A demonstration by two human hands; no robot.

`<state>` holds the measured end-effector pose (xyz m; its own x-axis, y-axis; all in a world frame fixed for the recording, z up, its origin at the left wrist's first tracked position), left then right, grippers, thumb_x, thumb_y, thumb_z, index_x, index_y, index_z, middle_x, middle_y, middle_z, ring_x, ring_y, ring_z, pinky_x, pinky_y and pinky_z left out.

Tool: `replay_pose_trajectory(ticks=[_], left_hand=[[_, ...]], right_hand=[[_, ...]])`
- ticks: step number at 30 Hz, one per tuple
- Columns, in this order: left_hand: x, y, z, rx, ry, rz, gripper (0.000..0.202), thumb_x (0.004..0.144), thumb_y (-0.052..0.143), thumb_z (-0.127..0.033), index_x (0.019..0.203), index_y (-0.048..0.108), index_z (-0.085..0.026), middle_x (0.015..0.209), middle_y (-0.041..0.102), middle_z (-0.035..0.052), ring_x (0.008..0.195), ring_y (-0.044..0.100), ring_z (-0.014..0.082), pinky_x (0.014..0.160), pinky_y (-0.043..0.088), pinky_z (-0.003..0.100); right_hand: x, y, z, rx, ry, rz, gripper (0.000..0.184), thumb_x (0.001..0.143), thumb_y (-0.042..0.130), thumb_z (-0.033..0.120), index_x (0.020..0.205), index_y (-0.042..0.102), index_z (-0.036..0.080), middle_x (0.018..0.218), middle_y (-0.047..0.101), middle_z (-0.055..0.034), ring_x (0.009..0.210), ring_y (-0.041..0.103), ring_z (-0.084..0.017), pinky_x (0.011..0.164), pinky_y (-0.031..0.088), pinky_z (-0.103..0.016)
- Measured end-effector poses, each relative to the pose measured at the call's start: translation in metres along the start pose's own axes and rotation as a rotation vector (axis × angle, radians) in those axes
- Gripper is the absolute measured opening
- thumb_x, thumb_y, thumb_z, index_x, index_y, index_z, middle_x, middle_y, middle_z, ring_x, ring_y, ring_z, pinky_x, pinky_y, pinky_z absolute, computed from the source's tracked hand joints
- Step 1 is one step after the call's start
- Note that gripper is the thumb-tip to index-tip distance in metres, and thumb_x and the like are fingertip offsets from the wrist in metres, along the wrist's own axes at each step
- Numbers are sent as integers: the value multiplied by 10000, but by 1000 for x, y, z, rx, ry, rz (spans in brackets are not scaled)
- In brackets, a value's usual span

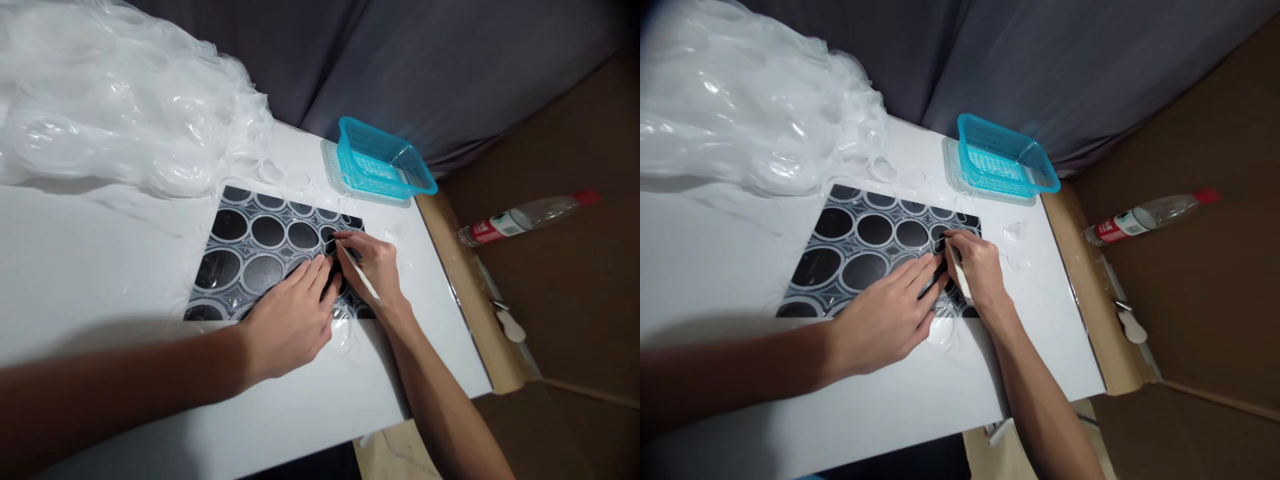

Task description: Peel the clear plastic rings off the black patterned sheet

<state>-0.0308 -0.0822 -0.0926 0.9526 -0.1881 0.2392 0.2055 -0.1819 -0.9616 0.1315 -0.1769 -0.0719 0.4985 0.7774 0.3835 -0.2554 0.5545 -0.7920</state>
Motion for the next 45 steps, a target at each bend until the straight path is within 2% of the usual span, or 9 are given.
replay_pose_trajectory(ticks=[13,20,25,28,31,33,37,40,45], left_hand=[[0,0,-1,-2,5,7,659,1119,490,-369,1641,483,33,1712,374,333,1639,354,440,1330,321,533],[0,0,0,-17,11,31,659,1128,468,-367,1661,459,21,1727,342,332,1642,342,445,1334,320,540],[0,2,-1,-12,13,32,663,1126,469,-357,1668,443,24,1731,327,331,1645,337,443,1333,325,548],[0,2,0,-11,13,31,674,1127,468,-361,1672,429,32,1735,310,335,1650,322,443,1337,319,550],[0,2,0,-9,16,39,677,1130,464,-371,1672,429,35,1732,311,338,1650,319,448,1336,323,553],[0,2,1,-9,20,54,680,1129,467,-372,1674,426,33,1728,314,343,1647,321,454,1331,332,561],[0,2,1,-16,21,67,687,1124,480,-367,1679,417,33,1729,299,355,1647,311,466,1329,334,571],[-1,1,1,-15,19,53,680,1126,484,-368,1678,422,25,1738,298,340,1651,306,459,1331,336,568],[-1,1,2,-18,21,49,661,1140,444,-375,1680,431,6,1740,320,325,1653,311,451,1331,340,579]], right_hand=[[17,-17,-17,-28,-21,-21,211,1044,648,287,954,829,226,1151,835,-73,972,815,-242,871,668,-376],[42,-32,-39,-248,-108,-9,195,1011,609,196,923,783,208,1203,817,-89,1029,807,-285,869,628,-404],[67,-60,-46,-311,-160,-126,189,1027,623,193,935,787,217,1191,816,-84,1072,796,-281,958,629,-445],[90,-81,-51,-264,-119,-269,153,1031,675,211,952,806,212,1167,817,-86,1045,785,-244,995,622,-412],[106,-98,-52,-187,-51,-434,93,990,753,209,982,835,166,1078,827,-111,905,769,-184,866,621,-323],[105,-102,-47,-96,-17,-445,113,966,793,235,976,850,137,1008,828,-126,839,771,-182,763,615,-308],[71,-86,-28,273,102,-299,120,955,824,320,940,854,205,996,828,-89,892,814,-242,795,688,-383],[34,-61,-20,565,326,-179,158,868,914,348,900,842,212,1074,837,-91,874,826,-259,837,727,-433],[2,-27,-18,956,591,-23,245,784,987,346,887,841,179,1040,844,-107,843,834,-222,829,726,-334]])
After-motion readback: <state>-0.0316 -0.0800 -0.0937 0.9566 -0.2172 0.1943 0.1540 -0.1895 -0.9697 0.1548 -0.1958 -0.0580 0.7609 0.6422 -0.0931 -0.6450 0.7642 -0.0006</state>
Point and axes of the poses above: each hand's wrist, its own x-axis towards the middle knuckle, its own y-axis out of the palm, z = x × y, the point moved 3 cm from there along x, towards the middle knuckle
